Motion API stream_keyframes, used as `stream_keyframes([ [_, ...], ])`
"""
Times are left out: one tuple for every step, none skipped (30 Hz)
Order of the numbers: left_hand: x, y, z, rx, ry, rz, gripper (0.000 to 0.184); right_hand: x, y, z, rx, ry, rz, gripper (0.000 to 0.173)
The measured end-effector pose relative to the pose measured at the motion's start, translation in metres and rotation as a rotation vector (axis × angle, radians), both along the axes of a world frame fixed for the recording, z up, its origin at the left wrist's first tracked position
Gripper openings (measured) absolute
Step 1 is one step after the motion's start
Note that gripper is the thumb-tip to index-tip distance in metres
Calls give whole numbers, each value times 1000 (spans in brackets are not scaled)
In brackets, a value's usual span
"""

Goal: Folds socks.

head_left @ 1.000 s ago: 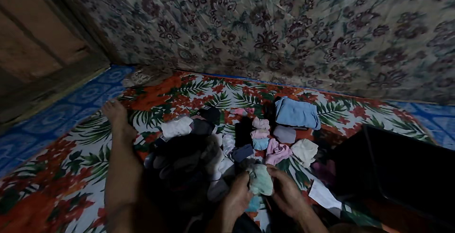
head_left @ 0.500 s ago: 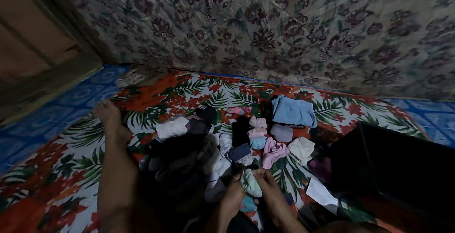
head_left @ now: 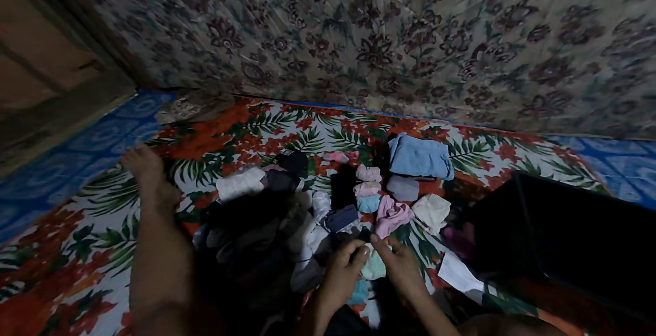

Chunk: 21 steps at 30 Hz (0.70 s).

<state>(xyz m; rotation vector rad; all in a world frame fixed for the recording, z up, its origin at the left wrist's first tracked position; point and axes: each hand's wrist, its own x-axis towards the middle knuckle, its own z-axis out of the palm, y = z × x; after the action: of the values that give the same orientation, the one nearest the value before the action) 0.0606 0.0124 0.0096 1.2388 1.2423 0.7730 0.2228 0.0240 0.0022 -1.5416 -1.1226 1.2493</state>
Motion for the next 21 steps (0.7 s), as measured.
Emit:
stream_keyframes([
  [3,-3,1,-45,-45,18,35,2,1,2,-2,8,15,38],
  [7,-7,3,-118,-144,77,38,4,1,5,-16,44,38,39],
  [13,-10,4,-191,-260,159,43,4,2,7,-25,92,63,41],
  [19,-12,5,-236,-348,244,45,3,1,9,-45,148,83,41],
  [25,-12,5,-236,-388,313,47,2,0,8,-80,203,95,39],
  [28,-10,3,-196,-384,348,48,3,-2,7,-136,242,111,36],
  [29,-8,0,-117,-340,351,47,4,-4,7,-206,276,131,35],
  [29,-3,-6,-14,-274,335,42,7,-4,9,-273,316,154,36],
  [29,0,-12,83,-223,305,36,12,-4,10,-306,337,156,36],
  [27,2,-17,159,-193,270,33,19,-2,10,-298,330,135,34],
  [27,4,-20,201,-169,242,34,28,2,10,-274,277,103,32],
  [26,4,-19,211,-149,221,38,40,7,10,-249,178,66,31],
  [24,4,-18,196,-134,209,41,55,14,8,-241,47,22,33],
  [22,4,-17,182,-120,203,43,72,21,4,-254,-103,-12,36],
  [19,2,-15,168,-105,199,43,88,27,-2,-293,-253,-29,39],
  [15,0,-14,154,-96,198,43,103,31,-9,-345,-393,-25,42],
  [11,-1,-13,136,-95,202,42,111,33,-15,-407,-521,-16,46],
  [7,-2,-12,121,-91,213,39,112,33,-15,-449,-645,-26,49],
  [3,-4,-11,111,-77,223,38,104,31,-10,-440,-764,-59,54],
  [-1,-5,-11,112,-60,235,37,91,30,-3,-345,-859,-105,57],
  [-4,-5,-11,125,-42,251,35,78,33,0,-210,-939,-116,54],
])
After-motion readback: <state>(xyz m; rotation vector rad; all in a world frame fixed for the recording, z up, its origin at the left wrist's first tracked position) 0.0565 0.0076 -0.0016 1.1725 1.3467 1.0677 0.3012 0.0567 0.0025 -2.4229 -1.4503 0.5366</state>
